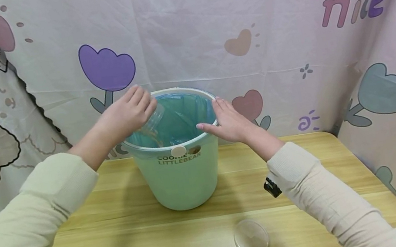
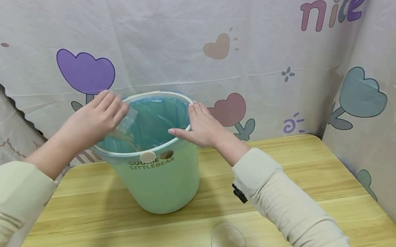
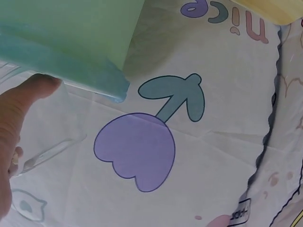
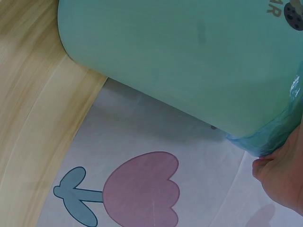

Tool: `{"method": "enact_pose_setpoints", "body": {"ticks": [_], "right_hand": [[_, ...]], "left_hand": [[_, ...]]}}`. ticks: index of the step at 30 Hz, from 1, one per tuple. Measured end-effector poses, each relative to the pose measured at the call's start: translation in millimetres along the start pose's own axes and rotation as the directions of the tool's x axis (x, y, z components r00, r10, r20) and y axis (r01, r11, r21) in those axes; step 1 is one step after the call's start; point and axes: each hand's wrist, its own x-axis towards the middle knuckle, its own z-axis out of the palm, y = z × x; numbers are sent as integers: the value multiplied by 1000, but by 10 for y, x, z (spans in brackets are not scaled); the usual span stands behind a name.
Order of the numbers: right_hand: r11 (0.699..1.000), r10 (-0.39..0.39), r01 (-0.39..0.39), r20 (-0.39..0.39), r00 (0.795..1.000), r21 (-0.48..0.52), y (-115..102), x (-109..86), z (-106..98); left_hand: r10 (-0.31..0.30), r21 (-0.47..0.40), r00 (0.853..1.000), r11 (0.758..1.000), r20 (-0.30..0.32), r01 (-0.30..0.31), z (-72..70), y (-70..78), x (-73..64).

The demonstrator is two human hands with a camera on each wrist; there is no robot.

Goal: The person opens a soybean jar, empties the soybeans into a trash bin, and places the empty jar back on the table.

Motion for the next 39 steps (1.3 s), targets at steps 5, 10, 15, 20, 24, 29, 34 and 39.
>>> {"method": "enact_pose_setpoints", "body": {"ticks": [5,10,15,20,24,29,34,39], "right_hand": [[1000,-1,1,-3,1000,4,1,2,5],[1000,0,0,-2,1000,4,-3,-2,3],[1000,-9,9,-4,1000,-3,-5,-6,-4],[1000,-8,8,-1,1000,-2,-7,-7,-15],[1000,-10,10,-6,1000,3,-5,-9,-24],[1000,-11,11,-13,1000,4,11,-12,-20],[1000,-10,10,-11,1000,4,16,-13,-8],[1000,-16,16,-4,1000,9,5,-17,-2]], "left_hand": [[97,134,995,986,19,-99,-4,49,16],[128,170,992,977,21,-130,-16,65,37],[113,173,993,979,-26,-106,-31,45,44],[115,168,993,979,-7,-112,-59,32,56],[136,176,991,975,12,-136,-69,13,82],[160,163,986,973,40,-164,-64,15,97],[204,136,978,969,36,-207,-42,37,60],[71,41,996,996,57,-74,-85,-23,8]]}}
